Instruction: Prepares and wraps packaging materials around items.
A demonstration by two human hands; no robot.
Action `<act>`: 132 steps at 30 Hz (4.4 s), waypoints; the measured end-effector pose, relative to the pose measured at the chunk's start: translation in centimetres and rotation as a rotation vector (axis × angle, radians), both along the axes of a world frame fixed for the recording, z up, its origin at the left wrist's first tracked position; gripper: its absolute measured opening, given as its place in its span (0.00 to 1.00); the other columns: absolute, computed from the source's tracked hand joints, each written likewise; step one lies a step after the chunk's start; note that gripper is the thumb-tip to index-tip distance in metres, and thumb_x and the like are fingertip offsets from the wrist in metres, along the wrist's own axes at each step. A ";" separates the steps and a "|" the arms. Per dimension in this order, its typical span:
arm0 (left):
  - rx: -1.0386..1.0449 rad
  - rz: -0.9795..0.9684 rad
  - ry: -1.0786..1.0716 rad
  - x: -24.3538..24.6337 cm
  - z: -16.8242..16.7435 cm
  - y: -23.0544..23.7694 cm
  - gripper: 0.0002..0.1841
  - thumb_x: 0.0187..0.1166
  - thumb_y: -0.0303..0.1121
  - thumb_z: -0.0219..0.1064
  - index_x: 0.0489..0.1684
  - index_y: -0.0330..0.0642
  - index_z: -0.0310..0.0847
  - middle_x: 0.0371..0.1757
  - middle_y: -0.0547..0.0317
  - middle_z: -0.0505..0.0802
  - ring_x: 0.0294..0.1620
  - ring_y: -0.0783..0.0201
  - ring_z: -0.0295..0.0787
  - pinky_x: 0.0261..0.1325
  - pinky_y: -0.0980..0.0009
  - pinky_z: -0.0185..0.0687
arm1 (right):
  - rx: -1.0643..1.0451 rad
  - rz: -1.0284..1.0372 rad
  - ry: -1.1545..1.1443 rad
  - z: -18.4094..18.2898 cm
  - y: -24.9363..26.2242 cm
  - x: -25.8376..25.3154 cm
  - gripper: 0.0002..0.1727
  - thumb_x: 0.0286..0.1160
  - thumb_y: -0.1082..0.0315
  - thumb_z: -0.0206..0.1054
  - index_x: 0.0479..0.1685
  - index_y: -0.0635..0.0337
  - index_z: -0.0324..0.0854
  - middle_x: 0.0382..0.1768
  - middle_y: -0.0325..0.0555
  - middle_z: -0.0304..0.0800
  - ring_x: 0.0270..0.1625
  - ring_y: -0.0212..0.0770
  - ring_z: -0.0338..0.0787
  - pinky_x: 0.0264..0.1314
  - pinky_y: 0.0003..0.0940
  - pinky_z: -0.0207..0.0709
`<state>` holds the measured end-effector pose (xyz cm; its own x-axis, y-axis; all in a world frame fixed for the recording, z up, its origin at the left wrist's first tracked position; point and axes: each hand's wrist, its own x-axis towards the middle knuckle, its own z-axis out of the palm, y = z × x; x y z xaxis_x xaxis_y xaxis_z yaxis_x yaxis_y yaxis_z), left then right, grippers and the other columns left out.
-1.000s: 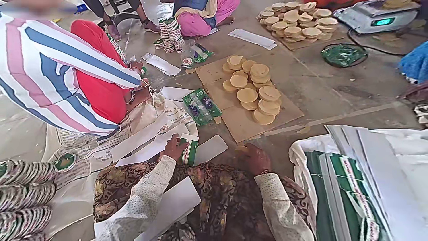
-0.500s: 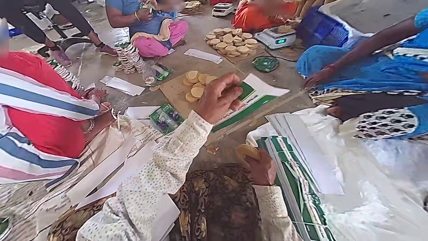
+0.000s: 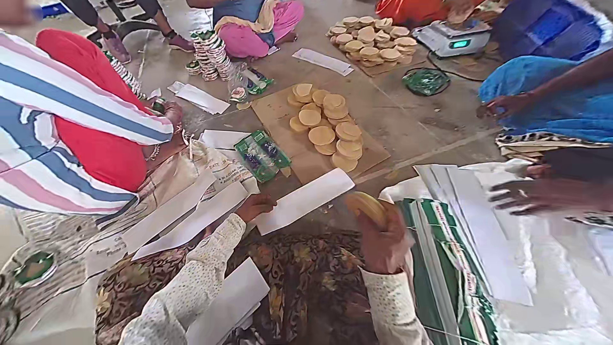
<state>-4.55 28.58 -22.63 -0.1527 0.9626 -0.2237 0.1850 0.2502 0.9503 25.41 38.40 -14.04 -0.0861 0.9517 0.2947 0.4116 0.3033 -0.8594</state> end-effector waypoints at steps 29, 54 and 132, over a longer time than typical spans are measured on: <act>-0.364 0.558 0.041 0.7 -0.6 -5.5 0.12 0.80 0.25 0.67 0.57 0.27 0.82 0.47 0.46 0.91 0.45 0.64 0.88 0.49 0.63 0.84 | -0.221 1.130 -0.463 -10.2 3.8 -14.8 0.20 0.66 0.67 0.77 0.57 0.67 0.87 0.54 0.62 0.92 0.62 0.63 0.87 0.76 0.63 0.65; 0.358 0.525 0.300 5.1 -3.2 -0.7 0.07 0.71 0.20 0.70 0.42 0.26 0.90 0.54 0.38 0.92 0.58 0.62 0.90 0.58 0.75 0.87 | -0.493 0.908 -0.521 -10.2 3.4 -13.4 0.25 0.67 0.71 0.75 0.67 0.62 0.83 0.63 0.67 0.86 0.69 0.66 0.83 0.75 0.65 0.66; 0.014 0.448 0.341 7.7 -2.2 3.9 0.39 0.66 0.13 0.62 0.87 0.31 0.60 0.78 0.33 0.80 0.84 0.32 0.65 0.90 0.43 0.45 | 0.082 0.549 -0.559 -11.9 -0.8 -12.7 0.51 0.51 0.95 0.63 0.88 0.55 0.68 0.89 0.82 0.45 0.89 0.83 0.53 0.85 0.62 0.65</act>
